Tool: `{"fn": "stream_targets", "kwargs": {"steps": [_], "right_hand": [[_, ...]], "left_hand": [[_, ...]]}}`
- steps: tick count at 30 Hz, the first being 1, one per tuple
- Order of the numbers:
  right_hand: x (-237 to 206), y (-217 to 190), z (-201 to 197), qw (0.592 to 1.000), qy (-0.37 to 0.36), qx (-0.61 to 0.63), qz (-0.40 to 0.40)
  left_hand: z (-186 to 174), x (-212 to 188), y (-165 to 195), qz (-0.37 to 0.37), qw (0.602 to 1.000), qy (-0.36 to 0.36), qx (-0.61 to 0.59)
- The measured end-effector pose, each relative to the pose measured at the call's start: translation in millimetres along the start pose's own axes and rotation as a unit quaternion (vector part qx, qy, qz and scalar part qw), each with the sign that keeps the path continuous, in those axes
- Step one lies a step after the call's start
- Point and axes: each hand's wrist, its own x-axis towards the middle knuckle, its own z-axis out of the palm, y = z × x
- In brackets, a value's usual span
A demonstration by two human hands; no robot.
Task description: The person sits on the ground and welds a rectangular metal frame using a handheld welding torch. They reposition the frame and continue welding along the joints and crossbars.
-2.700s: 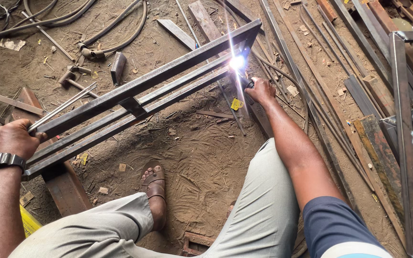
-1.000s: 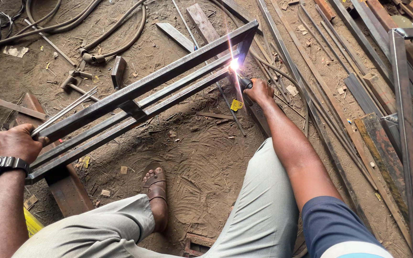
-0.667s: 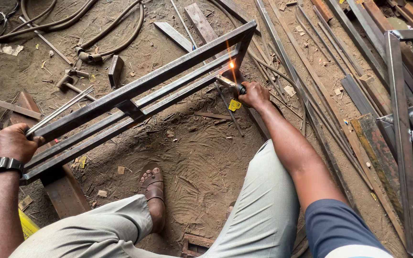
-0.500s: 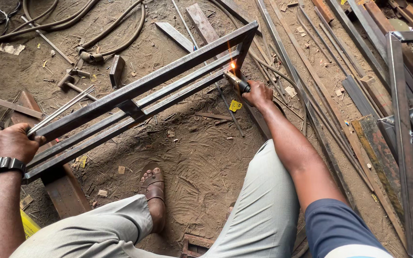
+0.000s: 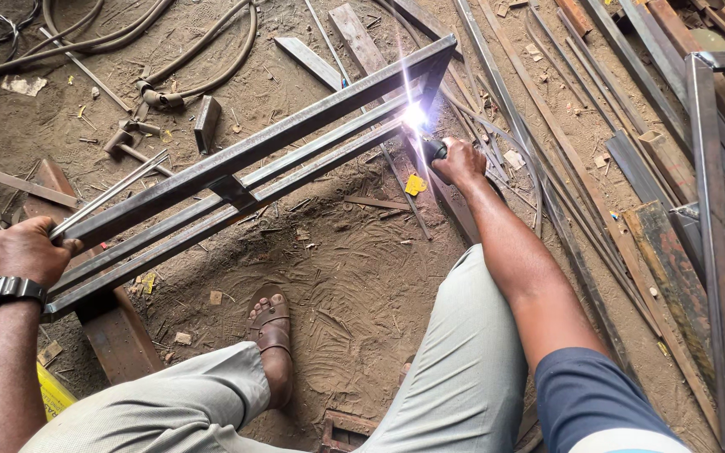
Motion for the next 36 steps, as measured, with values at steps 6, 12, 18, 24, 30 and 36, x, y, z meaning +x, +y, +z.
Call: {"fn": "stream_targets", "kwargs": {"steps": [6,12,18,24,30,36], "right_hand": [[3,2,3,1.0,-0.02,-0.001,0.023],[5,4,4,1.0,-0.002,-0.009,0.019],[-5,-2,-5,1.0,0.005,0.026,0.008],[-4,-6,-7,1.0,0.0,0.017,0.025],[-4,2,-11,0.998,-0.027,0.016,-0.049],[-15,-6,-10,0.981,-0.177,0.017,-0.072]], "left_hand": [[-5,-4,5,0.001,1.0,0.0,0.012],[-2,-4,5,-0.003,1.0,-0.007,0.012],[2,-2,2,0.002,1.0,0.001,0.002],[0,-2,2,0.004,1.0,-0.002,0.002],[-9,-7,4,0.003,1.0,-0.001,-0.016],[-14,-14,4,0.015,1.0,-0.001,-0.017]]}}
